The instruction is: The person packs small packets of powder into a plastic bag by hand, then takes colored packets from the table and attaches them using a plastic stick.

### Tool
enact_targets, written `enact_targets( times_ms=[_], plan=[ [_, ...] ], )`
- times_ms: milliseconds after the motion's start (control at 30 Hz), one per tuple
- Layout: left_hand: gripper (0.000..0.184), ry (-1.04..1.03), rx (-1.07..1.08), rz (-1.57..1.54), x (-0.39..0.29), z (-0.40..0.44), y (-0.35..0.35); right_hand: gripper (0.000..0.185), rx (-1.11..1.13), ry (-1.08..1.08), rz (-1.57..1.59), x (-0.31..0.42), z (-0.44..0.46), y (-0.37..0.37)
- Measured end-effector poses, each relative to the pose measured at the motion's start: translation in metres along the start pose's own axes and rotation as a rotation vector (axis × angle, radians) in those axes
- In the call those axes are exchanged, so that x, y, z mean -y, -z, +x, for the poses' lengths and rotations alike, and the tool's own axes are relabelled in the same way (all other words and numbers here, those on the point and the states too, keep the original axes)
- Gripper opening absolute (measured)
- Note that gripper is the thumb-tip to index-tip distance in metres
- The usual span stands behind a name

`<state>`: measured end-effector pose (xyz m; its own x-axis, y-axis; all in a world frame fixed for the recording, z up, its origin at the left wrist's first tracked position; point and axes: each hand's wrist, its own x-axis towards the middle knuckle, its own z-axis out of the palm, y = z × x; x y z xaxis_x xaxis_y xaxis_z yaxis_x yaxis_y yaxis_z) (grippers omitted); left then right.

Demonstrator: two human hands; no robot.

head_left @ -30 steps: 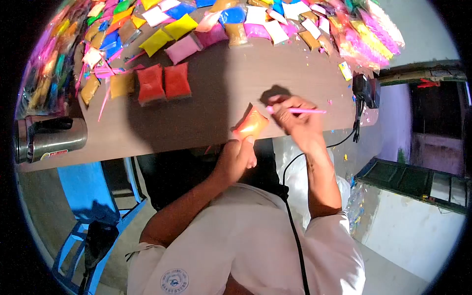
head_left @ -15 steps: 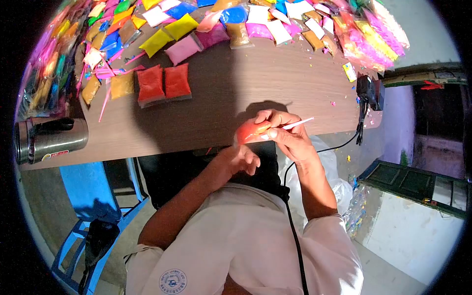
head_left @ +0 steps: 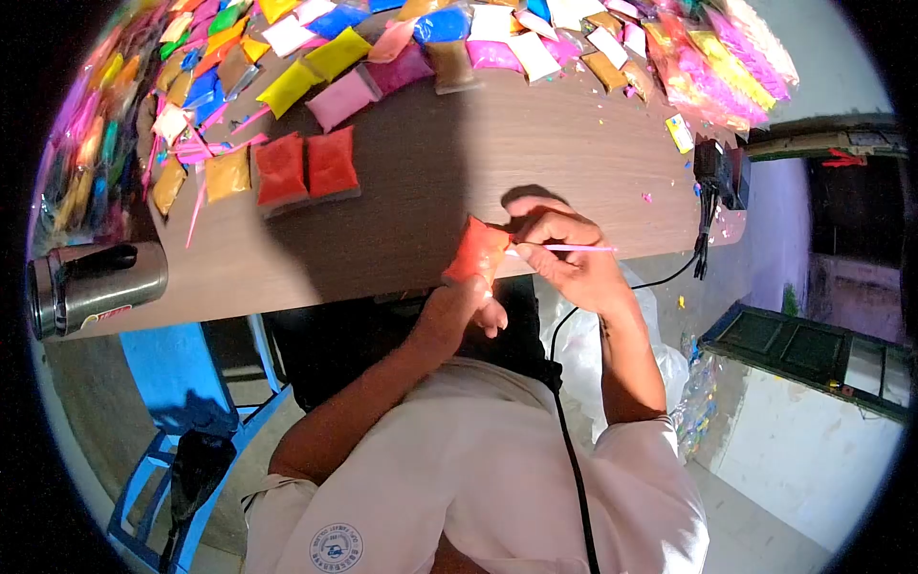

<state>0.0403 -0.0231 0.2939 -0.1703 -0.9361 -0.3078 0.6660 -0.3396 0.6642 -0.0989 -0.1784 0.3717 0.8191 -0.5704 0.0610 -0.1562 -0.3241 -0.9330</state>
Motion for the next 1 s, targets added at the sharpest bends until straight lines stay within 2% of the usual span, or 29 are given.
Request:
enact_targets(
  times_ms=[67, 133, 200, 300, 400, 567, 733, 800, 867, 933, 1000],
  plan=[
    [0.058, -0.118, -0.095, 0.235, 0.003, 0.001, -0.002, 0.009, -0.074, -0.027, -0.007, 0.007, -0.006, -0.003],
    [0.06, -0.127, -0.115, 0.245, 0.007, 0.003, -0.004, 0.009, -0.184, -0.017, -0.017, 0.011, -0.013, -0.008],
    [0.062, -0.137, -0.133, 0.259, 0.008, 0.005, -0.007, 0.011, -0.199, 0.029, -0.04, 0.01, -0.014, -0.019],
    [0.066, -0.186, -0.156, 0.352, 0.004, 0.004, -0.01, 0.016, -0.209, 0.126, -0.416, 0.015, -0.012, -0.036],
    [0.066, -0.144, -0.182, 0.413, 0.002, 0.001, -0.007, 0.015, -0.245, 0.174, -0.473, 0.016, -0.003, -0.037],
    [0.059, -0.087, -0.25, 0.439, -0.006, 0.001, -0.015, 0.017, -0.19, 0.168, -0.422, 0.008, 0.003, -0.031],
    [0.054, -0.147, -0.243, 0.383, -0.004, 0.003, -0.015, 0.02, -0.112, 0.034, -0.254, -0.002, 0.007, -0.024],
    [0.052, -0.153, -0.22, 0.424, 0.003, 0.005, -0.01, 0.02, -0.125, 0.043, -0.22, -0.005, 0.009, -0.02],
    [0.043, -0.132, -0.208, 0.366, 0.007, 0.005, -0.008, 0.02, -0.136, 0.051, -0.189, -0.011, 0.014, -0.013],
    [0.041, -0.151, -0.205, 0.345, 0.005, 0.004, -0.008, 0.019, -0.24, -0.081, -0.202, -0.016, 0.022, -0.006],
    [0.04, -0.169, -0.208, 0.323, 0.002, 0.002, -0.009, 0.018, -0.214, -0.056, -0.222, -0.007, 0.024, -0.004]
  ],
)
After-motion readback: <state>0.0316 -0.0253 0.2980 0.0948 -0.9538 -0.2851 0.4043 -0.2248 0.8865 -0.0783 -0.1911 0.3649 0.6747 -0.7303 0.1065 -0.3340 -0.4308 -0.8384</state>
